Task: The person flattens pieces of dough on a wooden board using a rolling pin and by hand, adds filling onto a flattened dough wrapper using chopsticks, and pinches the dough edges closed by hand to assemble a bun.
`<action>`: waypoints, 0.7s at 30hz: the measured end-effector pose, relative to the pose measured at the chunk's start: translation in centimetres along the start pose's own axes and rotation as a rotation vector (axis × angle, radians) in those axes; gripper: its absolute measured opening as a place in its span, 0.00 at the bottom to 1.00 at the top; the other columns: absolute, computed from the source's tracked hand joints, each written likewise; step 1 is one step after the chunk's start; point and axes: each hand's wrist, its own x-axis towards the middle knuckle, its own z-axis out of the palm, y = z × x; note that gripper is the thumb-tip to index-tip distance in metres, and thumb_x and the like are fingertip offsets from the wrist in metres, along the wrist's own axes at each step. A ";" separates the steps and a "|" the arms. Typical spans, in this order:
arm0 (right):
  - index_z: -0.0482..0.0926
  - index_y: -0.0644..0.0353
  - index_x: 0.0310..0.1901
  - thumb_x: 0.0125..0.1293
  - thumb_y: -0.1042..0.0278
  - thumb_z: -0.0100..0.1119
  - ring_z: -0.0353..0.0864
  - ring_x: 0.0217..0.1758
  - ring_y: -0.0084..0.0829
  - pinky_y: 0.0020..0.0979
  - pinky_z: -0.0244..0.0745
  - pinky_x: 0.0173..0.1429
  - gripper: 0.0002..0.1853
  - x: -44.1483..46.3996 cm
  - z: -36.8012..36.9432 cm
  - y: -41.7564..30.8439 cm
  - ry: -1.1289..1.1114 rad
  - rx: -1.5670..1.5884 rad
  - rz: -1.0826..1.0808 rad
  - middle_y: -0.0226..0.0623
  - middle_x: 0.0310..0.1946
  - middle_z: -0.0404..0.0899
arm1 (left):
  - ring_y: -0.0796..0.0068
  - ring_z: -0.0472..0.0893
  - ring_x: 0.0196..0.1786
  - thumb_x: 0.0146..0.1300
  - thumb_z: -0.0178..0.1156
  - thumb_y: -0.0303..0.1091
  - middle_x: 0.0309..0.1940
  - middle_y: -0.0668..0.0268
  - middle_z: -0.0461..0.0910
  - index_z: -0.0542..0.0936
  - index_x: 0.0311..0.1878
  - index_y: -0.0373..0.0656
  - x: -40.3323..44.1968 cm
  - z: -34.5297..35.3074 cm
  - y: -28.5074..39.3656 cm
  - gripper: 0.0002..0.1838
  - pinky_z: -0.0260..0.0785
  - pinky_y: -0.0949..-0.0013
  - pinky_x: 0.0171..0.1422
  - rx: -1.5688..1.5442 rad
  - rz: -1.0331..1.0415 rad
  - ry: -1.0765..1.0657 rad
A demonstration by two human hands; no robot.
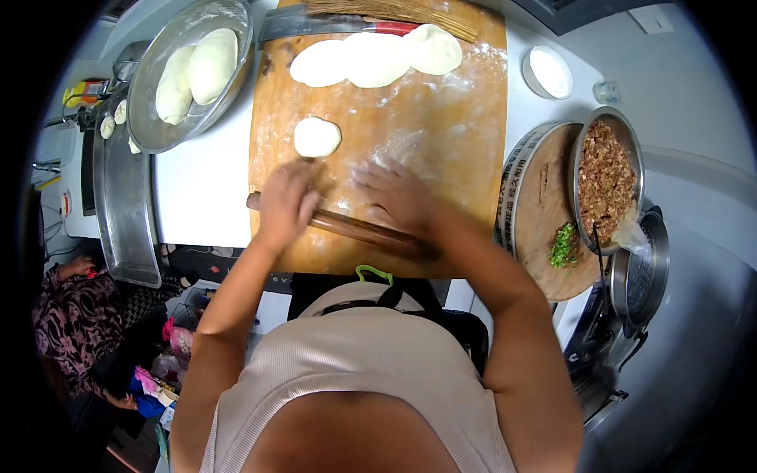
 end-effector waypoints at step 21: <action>0.78 0.59 0.53 0.55 0.56 0.68 0.74 0.57 0.43 0.40 0.68 0.61 0.25 12.5 -0.8 0.6 0.288 0.114 0.553 0.46 0.49 0.77 | 0.56 0.72 0.51 0.49 0.65 0.36 0.43 0.61 0.73 0.77 0.51 0.44 -6.4 2.7 0.7 0.24 0.61 0.52 0.62 0.126 0.116 -0.024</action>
